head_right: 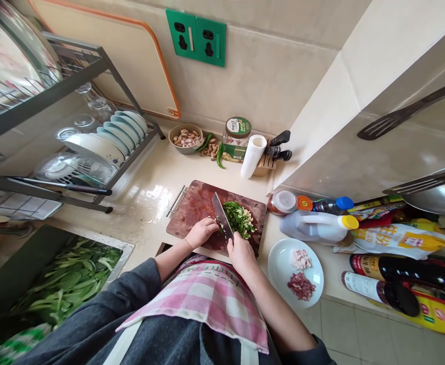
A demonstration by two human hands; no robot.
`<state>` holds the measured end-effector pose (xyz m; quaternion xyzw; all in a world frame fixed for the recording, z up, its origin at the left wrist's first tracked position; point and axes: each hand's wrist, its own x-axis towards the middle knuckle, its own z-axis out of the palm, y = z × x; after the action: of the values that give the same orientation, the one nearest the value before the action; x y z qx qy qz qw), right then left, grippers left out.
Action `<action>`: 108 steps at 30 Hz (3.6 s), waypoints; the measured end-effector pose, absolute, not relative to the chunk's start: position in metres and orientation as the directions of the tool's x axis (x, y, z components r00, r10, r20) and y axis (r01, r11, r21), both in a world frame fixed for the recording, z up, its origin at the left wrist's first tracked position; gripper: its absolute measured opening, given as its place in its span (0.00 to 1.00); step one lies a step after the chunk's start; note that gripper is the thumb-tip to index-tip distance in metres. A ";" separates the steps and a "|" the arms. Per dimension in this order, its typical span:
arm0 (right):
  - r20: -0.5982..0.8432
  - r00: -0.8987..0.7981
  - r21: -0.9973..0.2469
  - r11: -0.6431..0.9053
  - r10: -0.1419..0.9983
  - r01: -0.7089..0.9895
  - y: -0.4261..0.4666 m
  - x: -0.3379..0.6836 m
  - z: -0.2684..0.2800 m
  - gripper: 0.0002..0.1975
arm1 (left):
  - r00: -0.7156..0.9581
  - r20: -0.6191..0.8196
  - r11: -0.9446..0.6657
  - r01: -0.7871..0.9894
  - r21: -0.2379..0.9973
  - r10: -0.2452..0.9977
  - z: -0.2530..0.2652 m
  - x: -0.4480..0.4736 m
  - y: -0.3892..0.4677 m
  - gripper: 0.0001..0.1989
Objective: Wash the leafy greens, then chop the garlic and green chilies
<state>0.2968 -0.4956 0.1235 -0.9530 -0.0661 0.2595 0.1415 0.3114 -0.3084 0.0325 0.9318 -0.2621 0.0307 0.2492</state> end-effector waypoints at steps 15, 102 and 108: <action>-0.508 0.860 -0.589 -0.748 0.047 -0.306 -0.510 0.289 0.107 0.13 | 0.887 0.194 -0.761 -0.459 0.459 -0.418 0.028 0.316 -0.313 0.11; -0.176 0.973 -0.729 -0.684 0.147 -0.028 -0.416 0.173 0.087 0.08 | 0.994 -0.086 -0.488 0.109 0.866 0.069 0.013 0.081 -0.154 0.15; -0.504 0.822 -0.705 -0.422 -0.267 -0.570 -0.506 0.074 0.040 0.09 | 0.986 -0.029 -0.526 -0.063 0.848 -0.166 0.027 0.119 -0.189 0.14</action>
<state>0.0745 -0.5057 0.0396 -0.8280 0.2526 0.1594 0.4746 0.1193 -0.1894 0.0267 0.8718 -0.0659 -0.0532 0.4826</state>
